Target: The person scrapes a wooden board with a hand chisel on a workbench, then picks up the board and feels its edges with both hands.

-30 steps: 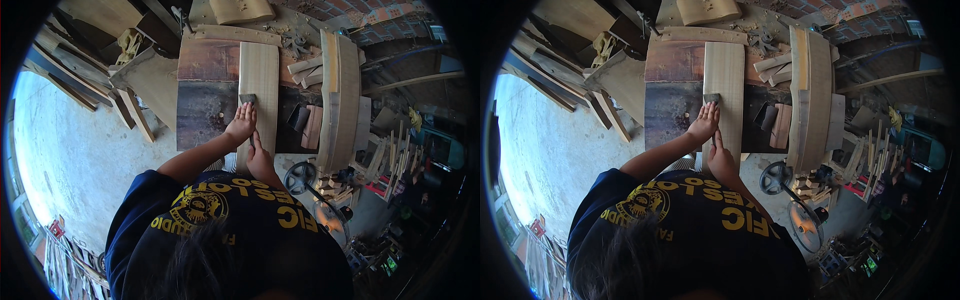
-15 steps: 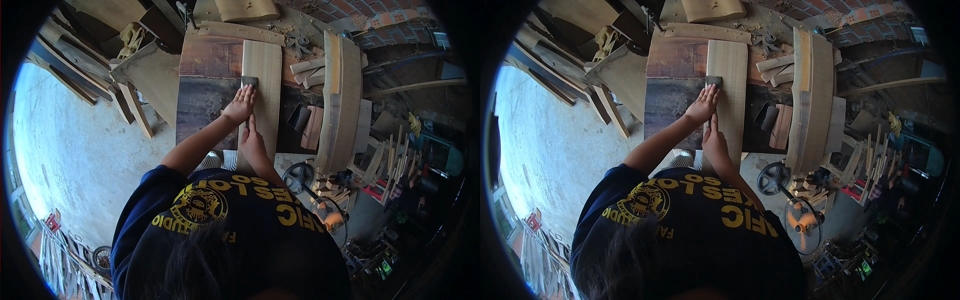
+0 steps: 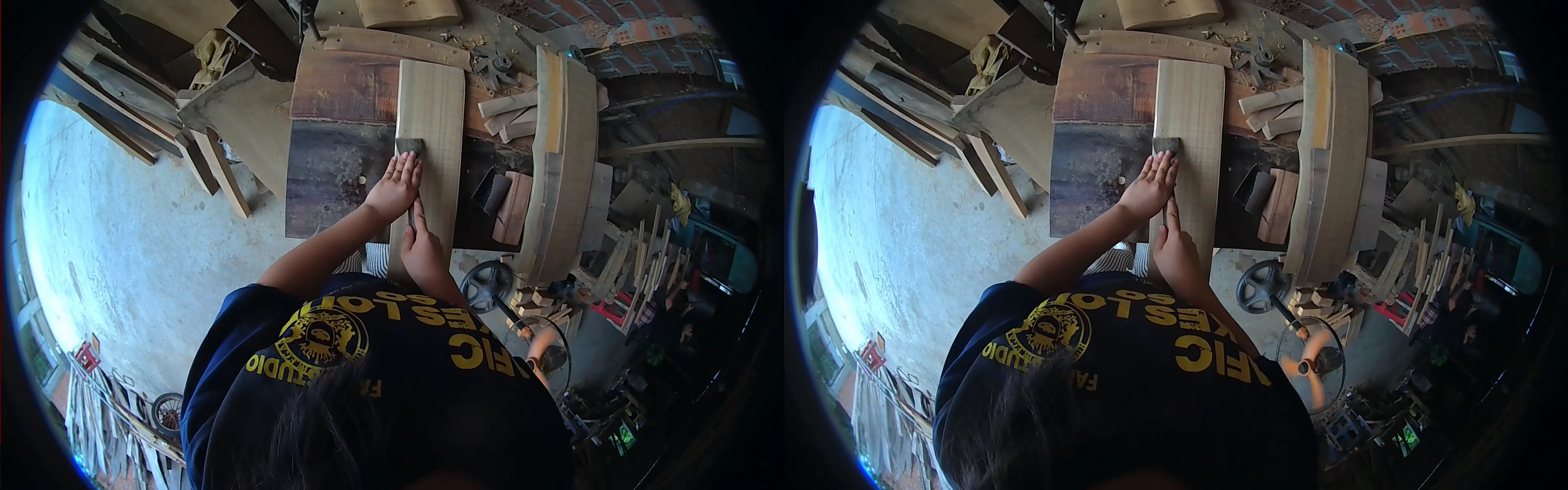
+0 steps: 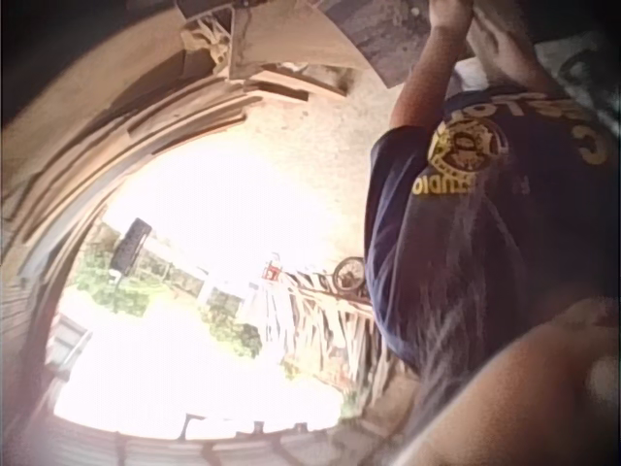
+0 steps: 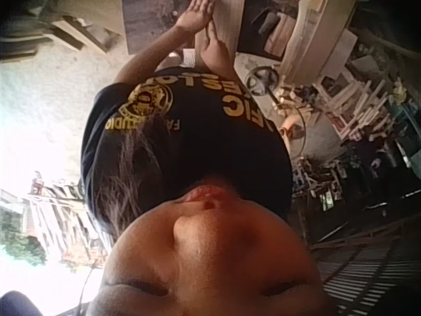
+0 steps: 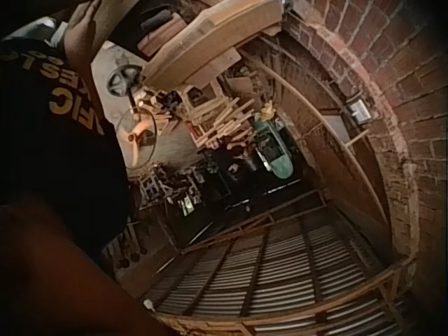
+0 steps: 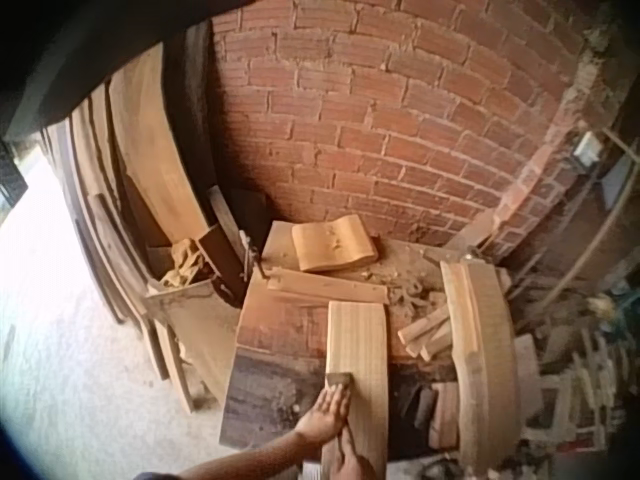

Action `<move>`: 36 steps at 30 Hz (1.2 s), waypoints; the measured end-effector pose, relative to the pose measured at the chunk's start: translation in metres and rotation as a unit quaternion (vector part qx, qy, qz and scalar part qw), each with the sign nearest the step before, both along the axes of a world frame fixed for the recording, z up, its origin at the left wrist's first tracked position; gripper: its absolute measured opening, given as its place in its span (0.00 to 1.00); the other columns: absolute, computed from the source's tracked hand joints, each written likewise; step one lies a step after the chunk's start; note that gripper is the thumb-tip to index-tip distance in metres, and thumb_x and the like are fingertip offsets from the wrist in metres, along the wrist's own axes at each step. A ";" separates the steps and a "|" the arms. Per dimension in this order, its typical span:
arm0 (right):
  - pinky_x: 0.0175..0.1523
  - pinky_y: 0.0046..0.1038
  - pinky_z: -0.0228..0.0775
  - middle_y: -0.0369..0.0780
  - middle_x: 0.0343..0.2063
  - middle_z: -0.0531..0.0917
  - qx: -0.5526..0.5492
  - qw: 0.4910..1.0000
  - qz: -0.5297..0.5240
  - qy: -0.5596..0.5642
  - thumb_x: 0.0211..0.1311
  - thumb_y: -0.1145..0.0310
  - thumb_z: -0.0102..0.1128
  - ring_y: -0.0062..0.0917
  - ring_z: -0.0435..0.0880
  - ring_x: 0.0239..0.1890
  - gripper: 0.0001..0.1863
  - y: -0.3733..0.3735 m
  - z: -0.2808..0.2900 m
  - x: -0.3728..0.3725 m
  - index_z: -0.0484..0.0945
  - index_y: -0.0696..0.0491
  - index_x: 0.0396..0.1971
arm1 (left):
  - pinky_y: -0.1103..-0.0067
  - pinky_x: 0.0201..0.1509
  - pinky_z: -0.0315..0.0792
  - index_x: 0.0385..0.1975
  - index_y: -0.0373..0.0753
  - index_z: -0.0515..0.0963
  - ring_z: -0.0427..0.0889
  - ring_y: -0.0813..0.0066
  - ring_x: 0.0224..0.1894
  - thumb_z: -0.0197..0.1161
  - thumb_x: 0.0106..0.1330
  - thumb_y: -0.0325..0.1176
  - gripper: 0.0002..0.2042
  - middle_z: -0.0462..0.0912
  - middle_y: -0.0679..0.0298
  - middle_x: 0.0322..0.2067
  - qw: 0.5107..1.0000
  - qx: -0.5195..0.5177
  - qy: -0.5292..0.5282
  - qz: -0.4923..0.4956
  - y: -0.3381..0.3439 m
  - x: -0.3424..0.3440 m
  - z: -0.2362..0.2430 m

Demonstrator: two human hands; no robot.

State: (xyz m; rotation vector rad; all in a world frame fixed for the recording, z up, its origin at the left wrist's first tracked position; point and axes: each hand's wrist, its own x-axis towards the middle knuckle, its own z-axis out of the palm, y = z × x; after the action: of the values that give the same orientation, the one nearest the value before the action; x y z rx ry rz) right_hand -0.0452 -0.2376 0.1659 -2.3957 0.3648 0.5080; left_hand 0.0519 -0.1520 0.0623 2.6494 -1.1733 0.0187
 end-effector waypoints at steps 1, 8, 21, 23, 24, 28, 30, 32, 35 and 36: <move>0.35 0.44 0.73 0.56 0.22 0.79 0.001 1.000 0.000 0.000 0.64 0.67 0.45 0.50 0.81 0.27 0.32 -0.001 0.001 -0.002 0.47 0.53 0.68 | 0.63 0.68 0.57 0.59 0.24 0.61 0.64 0.49 0.64 0.48 0.64 0.34 0.26 0.61 0.39 0.61 1.000 0.004 0.002 -0.004 0.001 0.002 0.001; 0.34 0.46 0.71 0.57 0.24 0.80 0.037 0.999 -0.025 -0.031 0.64 0.67 0.46 0.52 0.80 0.28 0.31 -0.001 -0.009 -0.026 0.51 0.50 0.67 | 0.62 0.68 0.56 0.60 0.25 0.61 0.63 0.49 0.64 0.51 0.63 0.34 0.27 0.60 0.38 0.62 0.999 -0.030 0.031 -0.012 0.001 -0.022 0.000; 0.31 0.43 0.73 0.54 0.20 0.79 0.000 1.000 -0.013 0.023 0.65 0.67 0.45 0.49 0.80 0.23 0.31 0.002 0.008 0.002 0.49 0.52 0.67 | 0.62 0.68 0.57 0.60 0.24 0.58 0.61 0.46 0.65 0.53 0.62 0.33 0.28 0.58 0.37 0.62 0.999 0.005 0.020 -0.027 0.002 0.004 -0.003; 0.32 0.44 0.72 0.55 0.21 0.79 0.023 0.999 -0.026 0.035 0.65 0.67 0.45 0.49 0.80 0.25 0.31 0.004 0.009 0.004 0.49 0.52 0.67 | 0.61 0.67 0.57 0.60 0.24 0.58 0.60 0.46 0.65 0.53 0.62 0.32 0.29 0.57 0.36 0.62 0.999 0.006 0.016 -0.033 0.003 0.005 0.000; 0.32 0.44 0.72 0.55 0.21 0.79 0.023 0.999 -0.027 0.037 0.65 0.67 0.45 0.49 0.80 0.25 0.31 0.003 0.004 0.000 0.49 0.52 0.67 | 0.62 0.67 0.57 0.61 0.24 0.57 0.60 0.46 0.65 0.53 0.62 0.32 0.28 0.56 0.37 0.62 0.999 0.003 0.028 -0.026 0.001 0.004 0.002; 0.33 0.45 0.72 0.57 0.23 0.79 0.022 0.999 -0.014 -0.028 0.65 0.67 0.45 0.50 0.80 0.26 0.32 -0.001 -0.018 -0.024 0.48 0.51 0.67 | 0.62 0.68 0.55 0.61 0.24 0.56 0.58 0.47 0.66 0.51 0.62 0.31 0.28 0.54 0.37 0.64 1.000 -0.006 0.027 0.006 -0.003 -0.013 -0.008; 0.33 0.46 0.72 0.57 0.23 0.79 0.034 0.999 -0.018 -0.033 0.65 0.67 0.45 0.51 0.80 0.27 0.32 -0.002 -0.022 -0.029 0.48 0.51 0.67 | 0.63 0.68 0.56 0.61 0.24 0.57 0.59 0.48 0.66 0.49 0.63 0.32 0.27 0.55 0.38 0.63 1.000 -0.002 0.016 -0.002 -0.003 -0.018 -0.010; 0.32 0.46 0.72 0.57 0.23 0.79 0.036 0.997 -0.019 -0.068 0.65 0.67 0.45 0.50 0.80 0.25 0.32 -0.004 -0.028 -0.026 0.48 0.51 0.67 | 0.63 0.68 0.56 0.61 0.25 0.58 0.61 0.49 0.65 0.47 0.64 0.33 0.26 0.56 0.38 0.63 1.000 -0.001 0.004 -0.012 -0.004 -0.013 -0.009; 0.30 0.45 0.72 0.55 0.21 0.79 -0.018 1.000 -0.010 0.002 0.65 0.66 0.45 0.49 0.80 0.24 0.32 0.002 -0.010 0.016 0.48 0.52 0.67 | 0.64 0.69 0.55 0.62 0.24 0.56 0.58 0.49 0.67 0.47 0.64 0.33 0.27 0.55 0.38 0.64 1.000 0.003 0.020 0.009 -0.002 0.023 -0.005; 0.29 0.44 0.72 0.54 0.21 0.79 -0.023 1.000 -0.007 -0.001 0.65 0.66 0.45 0.48 0.80 0.23 0.31 0.003 -0.011 0.016 0.49 0.52 0.67 | 0.63 0.69 0.55 0.62 0.24 0.56 0.58 0.49 0.67 0.47 0.64 0.33 0.27 0.55 0.38 0.64 0.999 -0.004 0.036 0.006 -0.001 0.022 -0.005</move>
State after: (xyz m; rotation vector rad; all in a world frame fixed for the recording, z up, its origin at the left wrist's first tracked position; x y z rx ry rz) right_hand -0.0289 -0.2348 0.1548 -2.4366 0.3955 0.4966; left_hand 0.0742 -0.1528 0.0575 2.6269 -1.1309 -0.0684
